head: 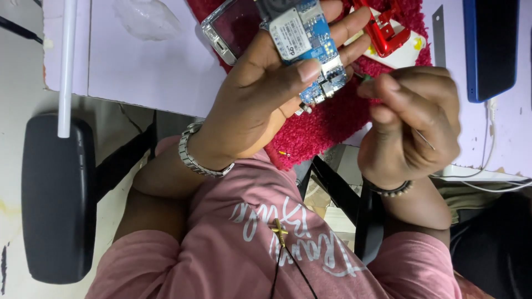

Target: Repairing a mobile phone motherboard using a fine probe tool

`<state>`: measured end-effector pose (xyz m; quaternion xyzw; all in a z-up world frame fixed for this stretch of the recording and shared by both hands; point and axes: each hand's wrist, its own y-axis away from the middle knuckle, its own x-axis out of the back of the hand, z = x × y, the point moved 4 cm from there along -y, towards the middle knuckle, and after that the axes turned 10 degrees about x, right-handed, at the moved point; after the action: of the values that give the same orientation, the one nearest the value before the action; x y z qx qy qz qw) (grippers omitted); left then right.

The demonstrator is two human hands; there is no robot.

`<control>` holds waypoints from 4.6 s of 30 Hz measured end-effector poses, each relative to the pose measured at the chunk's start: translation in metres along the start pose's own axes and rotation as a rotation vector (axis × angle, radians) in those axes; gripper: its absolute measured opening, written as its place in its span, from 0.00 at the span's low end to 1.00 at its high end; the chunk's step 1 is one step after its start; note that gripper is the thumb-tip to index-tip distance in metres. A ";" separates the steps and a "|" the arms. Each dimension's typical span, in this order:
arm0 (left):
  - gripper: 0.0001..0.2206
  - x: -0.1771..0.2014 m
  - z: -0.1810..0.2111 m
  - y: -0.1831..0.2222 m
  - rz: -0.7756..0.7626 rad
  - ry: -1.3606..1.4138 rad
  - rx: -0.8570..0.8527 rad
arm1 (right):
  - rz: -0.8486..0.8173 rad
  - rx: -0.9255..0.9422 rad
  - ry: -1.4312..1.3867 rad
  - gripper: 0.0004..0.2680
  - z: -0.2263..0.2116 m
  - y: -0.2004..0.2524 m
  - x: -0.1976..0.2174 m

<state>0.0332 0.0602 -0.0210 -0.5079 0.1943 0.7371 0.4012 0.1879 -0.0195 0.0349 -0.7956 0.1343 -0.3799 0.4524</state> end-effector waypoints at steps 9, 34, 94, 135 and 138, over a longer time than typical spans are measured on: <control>0.23 -0.022 0.000 0.020 -0.062 0.153 0.122 | 0.102 0.176 -0.213 0.01 -0.003 0.002 0.007; 0.22 -0.026 -0.031 0.015 0.027 0.082 -0.027 | 0.223 -0.021 -0.430 0.08 -0.035 -0.001 0.011; 0.34 -0.030 -0.038 0.013 -0.012 -0.003 0.067 | 0.154 -0.159 -0.108 0.02 -0.062 -0.009 0.021; 0.43 -0.035 -0.030 0.011 0.068 -0.087 0.014 | -0.080 -0.174 -0.076 0.03 -0.053 -0.011 0.027; 0.43 -0.032 -0.029 0.011 0.077 -0.091 -0.004 | 0.051 -0.269 -0.301 0.03 -0.047 -0.007 0.020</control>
<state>0.0469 0.0204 -0.0053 -0.4667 0.1936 0.7747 0.3801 0.1668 -0.0555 0.0647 -0.8931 0.1347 -0.2236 0.3664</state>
